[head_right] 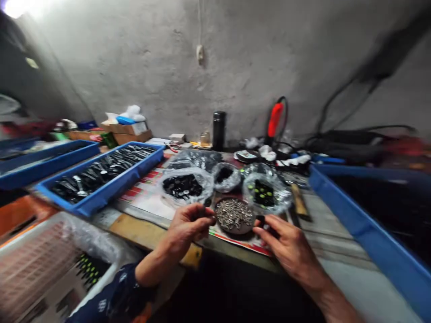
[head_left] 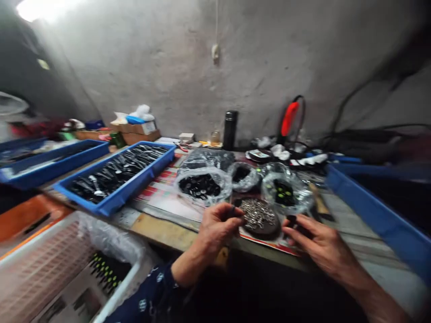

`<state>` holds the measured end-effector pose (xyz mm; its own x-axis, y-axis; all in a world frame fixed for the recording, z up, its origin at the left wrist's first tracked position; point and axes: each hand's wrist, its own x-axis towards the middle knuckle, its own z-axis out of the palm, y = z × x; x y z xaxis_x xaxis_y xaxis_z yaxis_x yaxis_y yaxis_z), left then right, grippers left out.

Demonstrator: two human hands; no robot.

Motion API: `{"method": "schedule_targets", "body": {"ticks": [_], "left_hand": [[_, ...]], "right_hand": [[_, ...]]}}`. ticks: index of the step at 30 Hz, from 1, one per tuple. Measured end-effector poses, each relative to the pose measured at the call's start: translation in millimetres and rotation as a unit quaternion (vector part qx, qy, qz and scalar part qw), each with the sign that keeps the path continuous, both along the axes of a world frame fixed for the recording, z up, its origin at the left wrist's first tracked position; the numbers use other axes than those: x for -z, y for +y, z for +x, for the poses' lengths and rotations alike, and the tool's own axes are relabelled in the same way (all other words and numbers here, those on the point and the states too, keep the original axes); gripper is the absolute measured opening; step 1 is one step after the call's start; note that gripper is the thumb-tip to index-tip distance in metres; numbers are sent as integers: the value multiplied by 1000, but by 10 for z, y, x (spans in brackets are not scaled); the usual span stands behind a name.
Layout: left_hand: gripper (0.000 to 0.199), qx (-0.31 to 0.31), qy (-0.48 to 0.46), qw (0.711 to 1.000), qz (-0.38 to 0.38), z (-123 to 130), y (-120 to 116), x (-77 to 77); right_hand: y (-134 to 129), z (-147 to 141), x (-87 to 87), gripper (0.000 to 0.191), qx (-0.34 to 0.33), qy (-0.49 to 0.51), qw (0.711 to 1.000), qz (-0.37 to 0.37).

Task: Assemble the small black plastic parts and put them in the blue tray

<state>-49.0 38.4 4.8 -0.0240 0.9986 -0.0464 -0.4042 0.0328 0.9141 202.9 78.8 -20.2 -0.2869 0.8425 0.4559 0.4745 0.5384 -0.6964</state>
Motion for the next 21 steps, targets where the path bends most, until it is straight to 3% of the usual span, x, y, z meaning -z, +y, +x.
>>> {"method": "schedule_targets", "body": {"ticks": [2,6,11,21], "left_hand": [[30,13,-13,1000,-1,17,-59,-15],[35,33,-26,999,-2,88,-156,5],[34,48,-27,998,-14,162,-252,68],[35,49,-19,998,-31,185,-362,48]], "right_hand": [[-121,-82,-72,59,-5,5,1000,7],[-449,-315,-218,34,-43,15,996,-80],[-802,-543,-178,24,-100,66,981,-153],[-898,-615,-113,23,-106,105,971,-186]]}}
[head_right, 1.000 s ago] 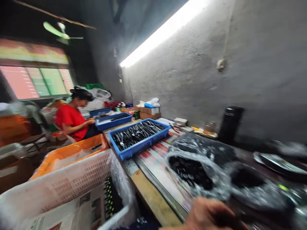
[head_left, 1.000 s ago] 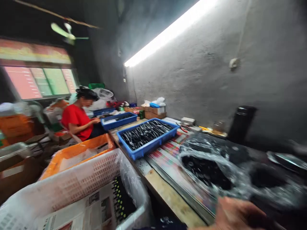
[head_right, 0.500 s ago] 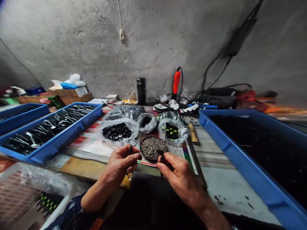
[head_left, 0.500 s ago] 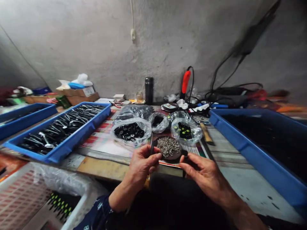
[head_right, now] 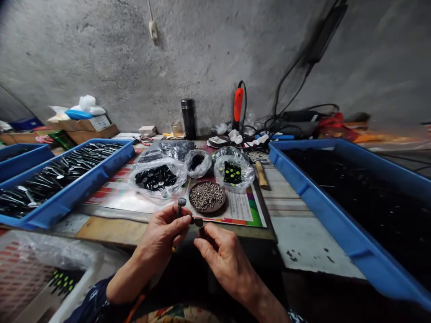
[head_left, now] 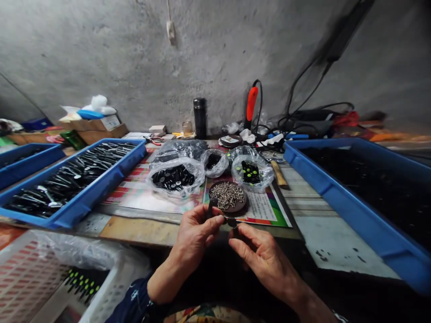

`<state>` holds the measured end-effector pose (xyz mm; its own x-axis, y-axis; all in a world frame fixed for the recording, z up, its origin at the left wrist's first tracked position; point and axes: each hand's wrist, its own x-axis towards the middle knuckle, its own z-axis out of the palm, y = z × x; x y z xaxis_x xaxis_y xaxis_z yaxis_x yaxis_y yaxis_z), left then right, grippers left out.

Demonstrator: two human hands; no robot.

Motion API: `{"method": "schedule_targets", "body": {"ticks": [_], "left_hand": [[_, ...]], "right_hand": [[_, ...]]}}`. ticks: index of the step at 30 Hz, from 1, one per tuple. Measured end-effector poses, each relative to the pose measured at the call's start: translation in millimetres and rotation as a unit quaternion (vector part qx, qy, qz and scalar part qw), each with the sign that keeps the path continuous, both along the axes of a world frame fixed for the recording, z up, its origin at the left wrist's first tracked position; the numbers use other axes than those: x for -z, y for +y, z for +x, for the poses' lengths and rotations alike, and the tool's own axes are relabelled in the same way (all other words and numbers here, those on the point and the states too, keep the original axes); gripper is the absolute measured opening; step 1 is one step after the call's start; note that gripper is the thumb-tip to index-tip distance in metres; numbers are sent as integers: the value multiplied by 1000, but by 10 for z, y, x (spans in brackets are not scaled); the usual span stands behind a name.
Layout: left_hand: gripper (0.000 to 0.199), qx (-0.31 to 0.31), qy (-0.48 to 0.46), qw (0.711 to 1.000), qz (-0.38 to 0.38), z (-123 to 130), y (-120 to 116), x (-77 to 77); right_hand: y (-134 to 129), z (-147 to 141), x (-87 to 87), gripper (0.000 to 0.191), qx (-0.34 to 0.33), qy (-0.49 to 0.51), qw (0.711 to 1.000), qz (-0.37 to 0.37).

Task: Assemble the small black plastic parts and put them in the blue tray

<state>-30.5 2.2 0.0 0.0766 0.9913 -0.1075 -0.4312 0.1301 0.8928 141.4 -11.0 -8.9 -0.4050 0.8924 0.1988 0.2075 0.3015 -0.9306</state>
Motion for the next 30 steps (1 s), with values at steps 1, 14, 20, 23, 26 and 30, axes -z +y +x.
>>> {"method": "schedule_targets", "body": {"ticks": [1,14,20,23,26,30], "left_hand": [[36,1,0,1000,-2,-3,-9,-4],[33,5,17,1000,10,19,-70,-32],[25,-7,66,997,32,26,-92,47],[18,-31,95,994,47,25,-82,91],[12,-33,143,987,71,9,-76,99],[9,-25,179,979,94,-8,-84,93]], "right_hand": [[-2,-1,4,23,1,0,1000,-4],[-39,-55,58,22,-51,43,995,-80],[-70,-47,132,21,-54,46,993,-99],[-83,-45,147,22,-51,42,992,-108],[-89,-52,144,24,-49,42,991,-118],[-103,-60,140,26,-44,40,991,-118]]}}
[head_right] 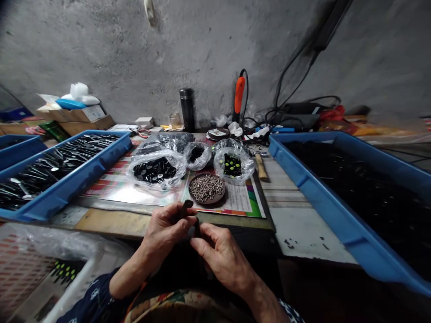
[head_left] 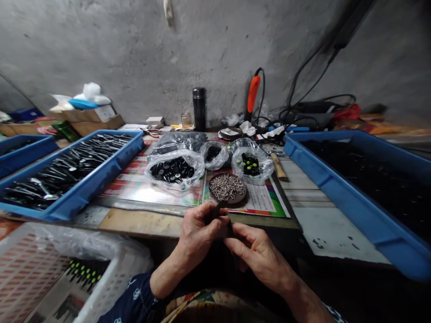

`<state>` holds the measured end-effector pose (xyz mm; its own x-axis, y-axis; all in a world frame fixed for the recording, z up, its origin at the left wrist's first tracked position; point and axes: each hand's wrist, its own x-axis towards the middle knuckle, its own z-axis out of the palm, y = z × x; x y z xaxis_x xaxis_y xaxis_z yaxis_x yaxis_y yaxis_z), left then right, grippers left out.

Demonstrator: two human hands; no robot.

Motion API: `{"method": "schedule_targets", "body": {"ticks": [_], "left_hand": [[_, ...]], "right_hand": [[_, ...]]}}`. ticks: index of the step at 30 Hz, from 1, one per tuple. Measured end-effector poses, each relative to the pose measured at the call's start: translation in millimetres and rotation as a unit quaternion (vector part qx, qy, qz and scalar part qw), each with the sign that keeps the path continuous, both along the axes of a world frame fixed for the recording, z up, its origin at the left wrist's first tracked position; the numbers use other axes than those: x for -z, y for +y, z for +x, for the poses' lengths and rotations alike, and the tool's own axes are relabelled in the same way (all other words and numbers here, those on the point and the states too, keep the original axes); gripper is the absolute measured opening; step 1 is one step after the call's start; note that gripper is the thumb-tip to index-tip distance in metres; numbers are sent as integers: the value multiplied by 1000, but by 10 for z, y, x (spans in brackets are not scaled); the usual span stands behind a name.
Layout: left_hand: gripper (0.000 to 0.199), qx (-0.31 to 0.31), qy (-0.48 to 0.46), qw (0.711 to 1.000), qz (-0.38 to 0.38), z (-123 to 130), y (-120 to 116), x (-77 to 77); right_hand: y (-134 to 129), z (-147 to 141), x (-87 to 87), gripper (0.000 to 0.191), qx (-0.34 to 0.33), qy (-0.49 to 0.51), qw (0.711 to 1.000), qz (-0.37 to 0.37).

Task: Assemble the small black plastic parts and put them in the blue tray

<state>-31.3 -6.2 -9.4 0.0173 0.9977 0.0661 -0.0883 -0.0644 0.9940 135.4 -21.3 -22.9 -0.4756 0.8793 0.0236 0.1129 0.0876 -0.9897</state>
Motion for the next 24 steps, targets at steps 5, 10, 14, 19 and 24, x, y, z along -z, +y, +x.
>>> {"method": "schedule_targets", "body": {"ticks": [5,10,14,19,24], "left_hand": [[10,-25,20,999,14,23,-4,26],[20,2,-19,999,-42,20,-23,17],[35,32,-72,993,-89,5,-41,-15],[49,44,-113,988,-90,-1,-60,-10],[33,23,-88,993,-78,-39,-139,-3]], "right_hand": [[-38,-2,36,31,10,2,1000,-14],[-68,-11,73,36,3,24,999,-47],[-79,-35,86,38,12,38,997,-59],[-89,-49,71,37,25,55,995,-75],[-79,-25,96,44,49,95,991,-79]]}}
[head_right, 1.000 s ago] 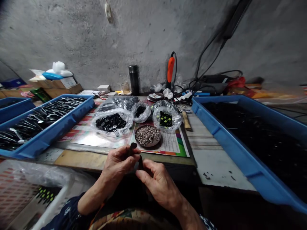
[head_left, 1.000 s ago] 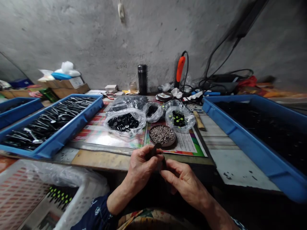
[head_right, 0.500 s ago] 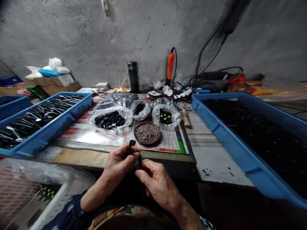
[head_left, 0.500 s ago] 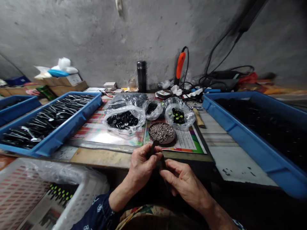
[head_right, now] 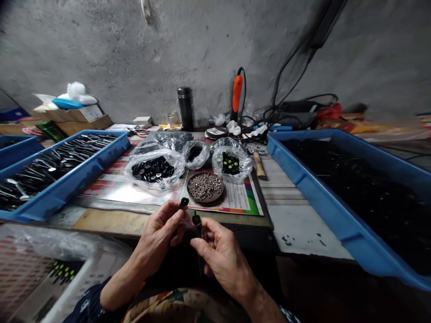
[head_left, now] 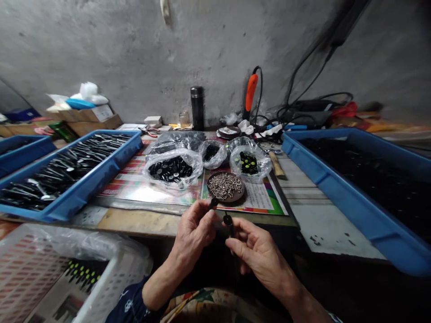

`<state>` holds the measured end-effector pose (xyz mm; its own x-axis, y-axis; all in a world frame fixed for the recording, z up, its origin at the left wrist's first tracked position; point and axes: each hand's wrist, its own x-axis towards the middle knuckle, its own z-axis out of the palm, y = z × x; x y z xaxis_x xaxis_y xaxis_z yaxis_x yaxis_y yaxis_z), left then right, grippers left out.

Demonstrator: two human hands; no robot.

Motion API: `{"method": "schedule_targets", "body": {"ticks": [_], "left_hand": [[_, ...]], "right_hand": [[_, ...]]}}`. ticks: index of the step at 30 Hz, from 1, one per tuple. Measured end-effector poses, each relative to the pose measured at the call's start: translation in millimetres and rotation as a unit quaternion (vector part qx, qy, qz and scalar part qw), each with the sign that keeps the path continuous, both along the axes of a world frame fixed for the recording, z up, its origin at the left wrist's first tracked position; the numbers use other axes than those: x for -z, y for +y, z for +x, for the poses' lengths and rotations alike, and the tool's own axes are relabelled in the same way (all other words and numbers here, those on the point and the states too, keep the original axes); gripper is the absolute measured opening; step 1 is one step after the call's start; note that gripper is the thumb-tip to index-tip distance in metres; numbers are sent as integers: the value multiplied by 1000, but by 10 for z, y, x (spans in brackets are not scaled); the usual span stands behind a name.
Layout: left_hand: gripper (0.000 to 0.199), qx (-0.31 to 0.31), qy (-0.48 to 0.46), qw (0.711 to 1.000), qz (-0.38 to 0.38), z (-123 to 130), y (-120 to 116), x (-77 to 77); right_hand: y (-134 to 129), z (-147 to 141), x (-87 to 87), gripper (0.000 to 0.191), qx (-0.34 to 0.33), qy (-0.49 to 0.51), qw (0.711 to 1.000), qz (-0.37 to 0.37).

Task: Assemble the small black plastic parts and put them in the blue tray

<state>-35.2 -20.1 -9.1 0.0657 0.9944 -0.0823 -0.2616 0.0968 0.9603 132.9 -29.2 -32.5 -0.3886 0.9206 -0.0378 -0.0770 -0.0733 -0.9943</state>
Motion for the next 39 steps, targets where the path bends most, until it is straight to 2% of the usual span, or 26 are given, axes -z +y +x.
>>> {"method": "schedule_targets", "body": {"ticks": [6,13,26,35,39], "left_hand": [[31,7,38,999,23,-1,-130,8],[34,24,-5,999,-29,67,-220,-19],[23,14,-41,999,-14,130,-205,-24],[32,11,-52,998,-45,163,-192,9],[29,8,-39,999,-27,165,-212,38]], "right_hand": [[-10,12,-6,49,14,6,1000,25],[-53,-9,15,50,42,16,998,41],[-70,-54,21,55,81,39,995,48],[-108,-80,103,55,104,44,992,58],[-127,-53,92,58,105,20,991,74]]}}
